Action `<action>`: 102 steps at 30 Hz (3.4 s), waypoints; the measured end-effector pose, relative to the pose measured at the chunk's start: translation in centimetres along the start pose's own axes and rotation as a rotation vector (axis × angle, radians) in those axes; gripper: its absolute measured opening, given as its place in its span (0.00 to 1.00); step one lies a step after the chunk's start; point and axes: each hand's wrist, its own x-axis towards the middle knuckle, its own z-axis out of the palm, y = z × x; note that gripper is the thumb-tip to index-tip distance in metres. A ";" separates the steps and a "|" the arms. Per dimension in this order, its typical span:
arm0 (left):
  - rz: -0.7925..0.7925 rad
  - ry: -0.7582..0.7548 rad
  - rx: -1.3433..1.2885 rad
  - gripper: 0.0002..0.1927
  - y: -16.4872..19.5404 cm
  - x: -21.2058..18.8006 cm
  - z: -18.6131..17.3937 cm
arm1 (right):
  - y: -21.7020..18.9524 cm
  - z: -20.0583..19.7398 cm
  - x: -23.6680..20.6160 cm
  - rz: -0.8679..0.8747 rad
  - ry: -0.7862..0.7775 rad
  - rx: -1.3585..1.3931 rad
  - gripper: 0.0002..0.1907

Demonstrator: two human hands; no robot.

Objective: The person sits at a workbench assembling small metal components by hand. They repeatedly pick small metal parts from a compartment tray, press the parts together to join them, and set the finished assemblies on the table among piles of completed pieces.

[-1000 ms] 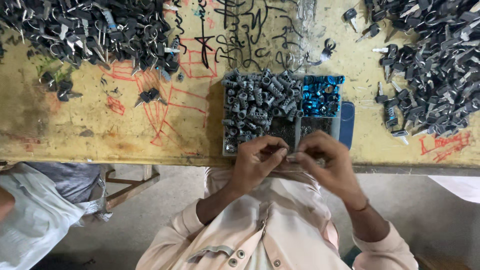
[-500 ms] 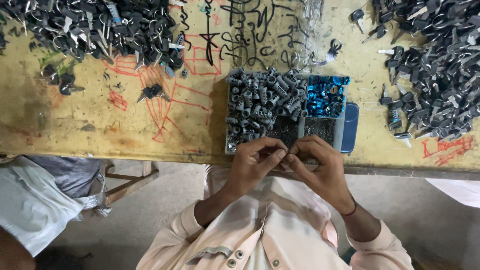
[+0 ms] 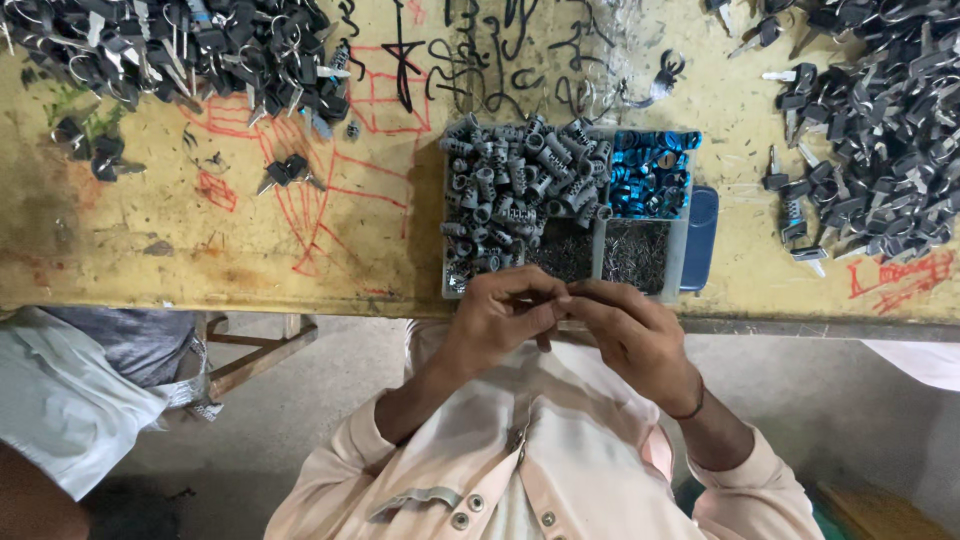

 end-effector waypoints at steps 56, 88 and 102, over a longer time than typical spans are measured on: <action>0.121 0.214 0.310 0.05 1.0 -0.2 1.2 | -2.0 -3.4 3.5 -0.113 -0.192 -0.122 0.29; 0.317 0.223 0.318 0.12 0.4 -0.8 2.8 | -3.8 -2.3 4.4 0.067 -0.079 0.041 0.25; 0.494 0.057 0.519 0.09 -1.3 1.2 -0.6 | 5.4 -5.6 6.2 0.221 0.011 -0.421 0.04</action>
